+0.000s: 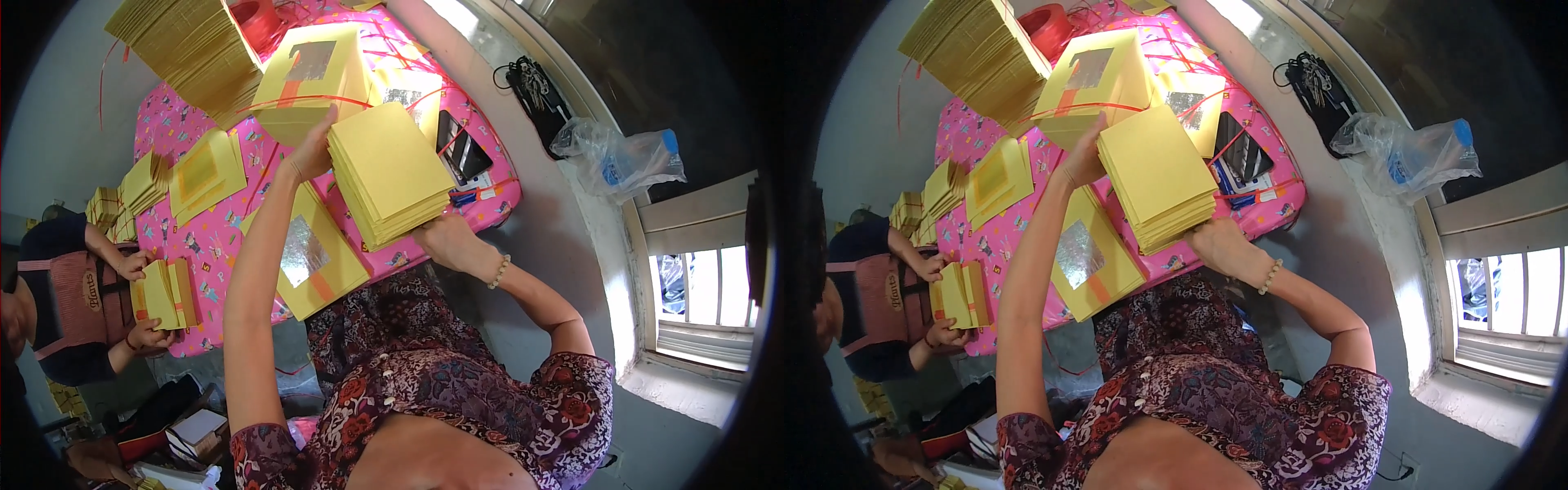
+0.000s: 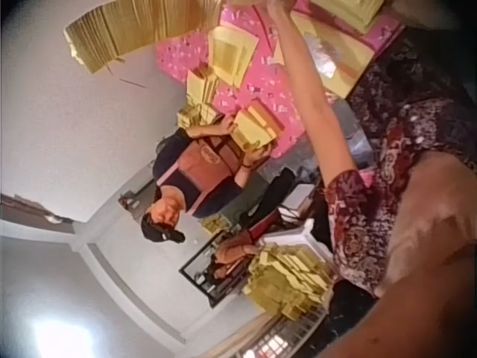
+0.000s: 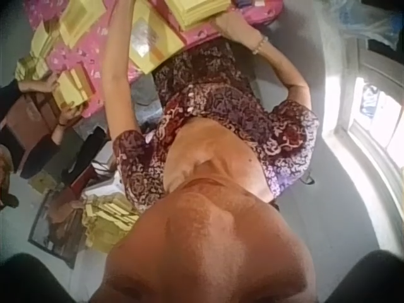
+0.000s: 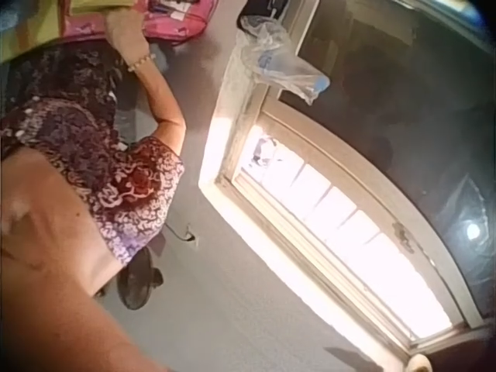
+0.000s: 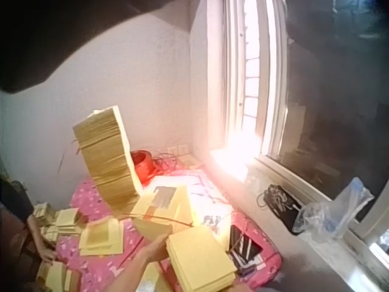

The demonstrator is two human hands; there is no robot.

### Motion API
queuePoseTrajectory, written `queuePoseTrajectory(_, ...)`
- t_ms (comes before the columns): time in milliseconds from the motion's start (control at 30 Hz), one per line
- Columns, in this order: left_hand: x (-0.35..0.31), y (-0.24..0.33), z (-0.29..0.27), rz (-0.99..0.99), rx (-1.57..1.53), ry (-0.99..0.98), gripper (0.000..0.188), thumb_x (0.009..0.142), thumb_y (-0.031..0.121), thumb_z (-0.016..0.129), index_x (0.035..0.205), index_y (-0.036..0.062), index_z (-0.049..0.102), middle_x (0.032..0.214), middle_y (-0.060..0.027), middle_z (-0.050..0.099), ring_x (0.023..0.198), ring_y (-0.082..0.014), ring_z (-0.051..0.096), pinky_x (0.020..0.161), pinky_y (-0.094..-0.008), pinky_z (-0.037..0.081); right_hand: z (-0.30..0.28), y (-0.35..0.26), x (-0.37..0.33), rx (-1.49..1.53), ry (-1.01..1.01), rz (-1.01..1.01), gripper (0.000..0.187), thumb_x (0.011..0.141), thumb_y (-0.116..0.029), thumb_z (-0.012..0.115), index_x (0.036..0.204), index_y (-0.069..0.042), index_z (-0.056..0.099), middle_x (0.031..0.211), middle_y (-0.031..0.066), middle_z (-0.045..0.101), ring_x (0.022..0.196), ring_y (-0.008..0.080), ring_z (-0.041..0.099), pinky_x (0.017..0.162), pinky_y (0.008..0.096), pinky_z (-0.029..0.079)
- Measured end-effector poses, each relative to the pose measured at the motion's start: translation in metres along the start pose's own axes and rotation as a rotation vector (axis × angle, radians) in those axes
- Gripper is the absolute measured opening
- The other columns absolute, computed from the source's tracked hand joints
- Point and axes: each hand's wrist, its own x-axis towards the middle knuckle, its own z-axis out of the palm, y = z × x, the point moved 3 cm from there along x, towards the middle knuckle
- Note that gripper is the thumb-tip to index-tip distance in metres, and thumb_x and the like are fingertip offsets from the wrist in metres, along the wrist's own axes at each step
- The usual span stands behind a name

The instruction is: Packaging and bundling stacks of yellow joss paper with red ribbon.

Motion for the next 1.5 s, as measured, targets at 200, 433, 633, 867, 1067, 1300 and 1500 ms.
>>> queuePoseTrajectory(200, 0.0, -0.002, 0.001, 0.023, 0.059, -0.009, 0.088, 0.09, 0.073, 0.036, 0.145, 0.0046, 0.041, 0.148, -0.0094, 0.044, 0.136, -0.0219, 0.039, 0.115, -0.0354, 0.026, 0.002, 0.0, 0.008, -0.035, -0.01, 0.032, 0.022, 0.077, -0.011, 0.062, 0.098, -0.005, 0.067, 0.104, 0.0149, 0.064, 0.099, 0.0331, 0.062, 0.076, 0.0424, 0.055)
queuePoseTrajectory(433, 0.003, -0.002, -0.007, -0.008, 0.05, -0.001, 0.09, 0.089, 0.075, 0.037, 0.145, 0.0034, 0.04, 0.148, -0.01, 0.043, 0.136, -0.0229, 0.039, 0.115, -0.0368, 0.026, -0.01, -0.008, -0.002, 0.066, -0.092, 0.153, 0.011, 0.079, -0.011, 0.064, 0.088, -0.005, 0.066, 0.089, 0.0124, 0.066, 0.077, 0.0312, 0.065, 0.062, 0.0407, 0.053)
queuePoseTrajectory(633, 0.005, 0.01, 0.001, -0.036, 0.051, 0.004, 0.094, 0.086, 0.078, 0.04, 0.143, 0.003, 0.044, 0.145, -0.0106, 0.048, 0.132, -0.0238, 0.045, 0.112, -0.0383, 0.029, -0.02, -0.041, -0.035, 0.35, 0.75, 0.274, 0.014, 0.085, -0.008, 0.062, 0.097, -0.001, 0.057, 0.095, 0.0158, 0.059, 0.087, 0.0325, 0.059, 0.074, 0.0418, 0.048)
queuePoseTrajectory(867, 0.007, 0.017, 0.01, -0.01, 0.006, 0.092, 0.099, 0.082, 0.082, 0.04, 0.138, 0.0003, 0.049, 0.139, -0.0131, 0.053, 0.128, -0.0237, 0.048, 0.106, -0.0387, 0.036, 0.027, -0.043, -0.002, 0.177, 1.169, 0.311, 0.067, 0.1, -0.04, 0.04, 0.147, 0.004, 0.021, 0.151, 0.0267, 0.017, 0.141, 0.0462, 0.015, 0.115, 0.0557, 0.014)
queuePoseTrajectory(1067, 0.012, 0.008, 0.003, 0.034, -0.004, -0.048, 0.066, 0.094, 0.059, 0.047, 0.127, 0.0027, 0.058, 0.124, -0.0075, 0.064, 0.112, -0.0177, 0.06, 0.097, -0.0331, 0.044, 0.036, -0.041, 0.036, 0.059, 1.138, 0.301, 0.071, 0.102, -0.051, 0.03, 0.153, -0.005, 0.014, 0.158, 0.023, 0.005, 0.145, 0.049, 0.003, 0.114, 0.0634, 0.008)
queuePoseTrajectory(1300, 0.004, 0.002, -0.006, -0.042, 0.017, -0.024, 0.054, 0.098, 0.048, 0.048, 0.126, 0.0032, 0.059, 0.123, -0.0059, 0.064, 0.11, -0.0149, 0.06, 0.098, -0.0319, 0.043, 0.045, -0.043, 0.041, 0.055, 1.153, 0.292, 0.072, 0.101, -0.052, 0.03, 0.154, -0.005, 0.013, 0.158, 0.0246, 0.002, 0.144, 0.0492, 0.001, 0.114, 0.0635, 0.006)
queuePoseTrajectory(1500, 0.004, 0.003, 0.004, 0.0, -0.007, 0.011, 0.051, 0.098, 0.046, 0.049, 0.123, 0.0035, 0.061, 0.118, -0.0048, 0.066, 0.105, -0.014, 0.062, 0.096, -0.0316, 0.044, 0.048, -0.039, 0.032, 0.017, 1.114, 0.273, 0.073, 0.102, -0.049, 0.026, 0.152, 0.001, 0.009, 0.157, 0.0282, -0.001, 0.145, 0.048, -0.002, 0.115, 0.0611, 0.003)
